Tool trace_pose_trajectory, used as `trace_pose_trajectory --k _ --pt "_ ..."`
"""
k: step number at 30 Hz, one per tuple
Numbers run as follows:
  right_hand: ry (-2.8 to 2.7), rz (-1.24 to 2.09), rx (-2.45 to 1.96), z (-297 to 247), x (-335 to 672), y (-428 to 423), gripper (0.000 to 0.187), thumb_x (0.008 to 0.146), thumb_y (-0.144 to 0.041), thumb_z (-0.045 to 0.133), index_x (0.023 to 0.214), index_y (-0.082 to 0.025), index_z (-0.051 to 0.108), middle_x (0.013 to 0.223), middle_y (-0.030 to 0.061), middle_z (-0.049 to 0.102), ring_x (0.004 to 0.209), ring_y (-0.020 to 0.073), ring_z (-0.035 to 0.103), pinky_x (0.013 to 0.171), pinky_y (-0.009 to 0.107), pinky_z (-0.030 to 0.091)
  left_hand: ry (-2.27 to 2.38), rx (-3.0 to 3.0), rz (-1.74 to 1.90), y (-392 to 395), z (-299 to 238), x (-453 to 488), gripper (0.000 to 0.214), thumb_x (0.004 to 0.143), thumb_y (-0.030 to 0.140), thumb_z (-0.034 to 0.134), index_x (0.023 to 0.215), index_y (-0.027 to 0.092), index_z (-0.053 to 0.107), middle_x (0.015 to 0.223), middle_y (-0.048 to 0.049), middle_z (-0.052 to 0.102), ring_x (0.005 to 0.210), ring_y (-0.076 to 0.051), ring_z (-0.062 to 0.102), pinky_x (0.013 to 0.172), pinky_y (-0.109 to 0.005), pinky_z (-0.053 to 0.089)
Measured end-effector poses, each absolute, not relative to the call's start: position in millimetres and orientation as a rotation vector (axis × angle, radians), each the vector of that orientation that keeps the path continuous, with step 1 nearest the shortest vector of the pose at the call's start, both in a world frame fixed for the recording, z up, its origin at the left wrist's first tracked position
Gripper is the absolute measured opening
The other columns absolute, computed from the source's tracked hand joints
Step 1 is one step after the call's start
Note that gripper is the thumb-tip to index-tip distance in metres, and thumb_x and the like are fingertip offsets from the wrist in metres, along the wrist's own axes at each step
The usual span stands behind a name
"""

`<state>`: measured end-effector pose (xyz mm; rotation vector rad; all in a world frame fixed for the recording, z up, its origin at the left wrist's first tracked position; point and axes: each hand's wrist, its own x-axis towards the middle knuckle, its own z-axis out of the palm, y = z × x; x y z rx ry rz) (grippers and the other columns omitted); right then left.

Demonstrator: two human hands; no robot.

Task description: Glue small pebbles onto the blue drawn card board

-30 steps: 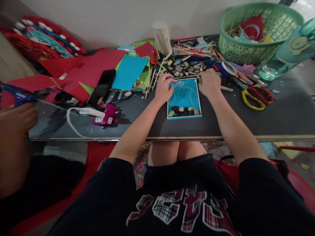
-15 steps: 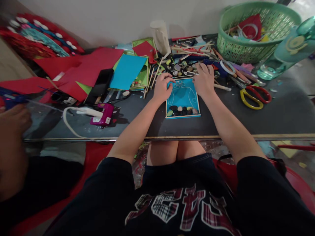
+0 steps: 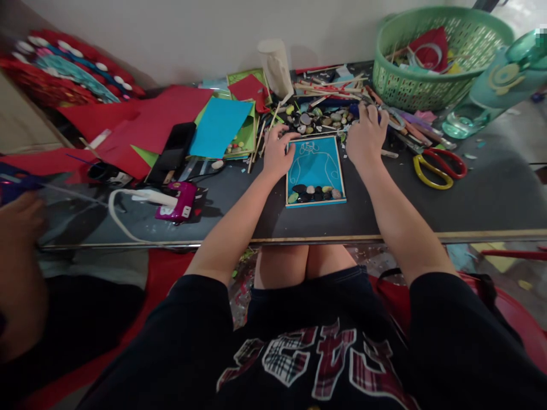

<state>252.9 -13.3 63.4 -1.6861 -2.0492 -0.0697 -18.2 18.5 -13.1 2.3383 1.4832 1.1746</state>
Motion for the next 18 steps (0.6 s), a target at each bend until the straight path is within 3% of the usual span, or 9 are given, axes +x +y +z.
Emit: trace_pose_trajectory --k 5,8,11,15,18 --pt "-1.895 0.070 -1.636 67 250 -16 0.027 0.106 -0.030 0.049 0.117 -0.029 0.074 0.148 0.0094 0.066 0.149 0.0396 0.034 0.122 0.074 0.018 1.470 2.365 0.974 11 -8 -12 0.068 0.101 0.080 0.034 0.139 0.037 0.071 0.171 -0.0087 0.047 0.163 -0.043 0.035 0.130 -0.070 0.035" --pt "-1.897 0.022 -1.712 76 244 -26 0.027 0.103 -0.025 0.051 0.107 -0.029 0.077 0.156 0.0061 0.062 0.152 0.0385 0.036 0.126 0.071 0.019 1.485 2.349 0.844 6 -3 -8 0.079 0.099 0.085 0.029 0.143 0.035 0.069 0.176 -0.0079 0.041 0.165 -0.046 0.029 0.132 -0.073 0.029" --pt "-1.894 -0.091 -1.795 81 241 -32 0.028 0.101 -0.021 0.051 0.109 -0.024 0.078 0.165 0.0069 0.054 0.152 0.0365 0.040 0.128 0.065 0.021 1.480 2.357 0.855 4 2 -7 0.075 0.100 0.083 0.031 0.142 0.036 0.070 0.177 -0.0052 0.039 0.167 -0.044 0.027 0.134 -0.070 0.027" --pt "-1.890 -0.117 -1.808 81 242 -32 0.034 0.104 -0.025 0.048 0.120 -0.035 0.075 0.166 -0.0018 0.054 0.152 0.0341 0.038 0.127 0.065 0.023 1.572 2.306 1.063 5 5 -13 0.067 0.102 0.076 0.039 0.149 0.035 0.063 0.172 -0.0095 0.046 0.165 -0.039 0.035 0.137 -0.065 0.027" --pt "-1.881 -0.190 -1.866 83 245 -32 0.035 0.105 -0.027 0.046 0.122 -0.028 0.077 0.163 0.0017 0.056 0.150 0.0316 0.041 0.128 0.056 0.025 1.680 2.201 1.260 10 3 -25 0.060 0.104 0.071 0.044 0.140 0.029 0.068 0.158 -0.0136 0.060 0.154 -0.036 0.050 0.134 -0.059 0.037"
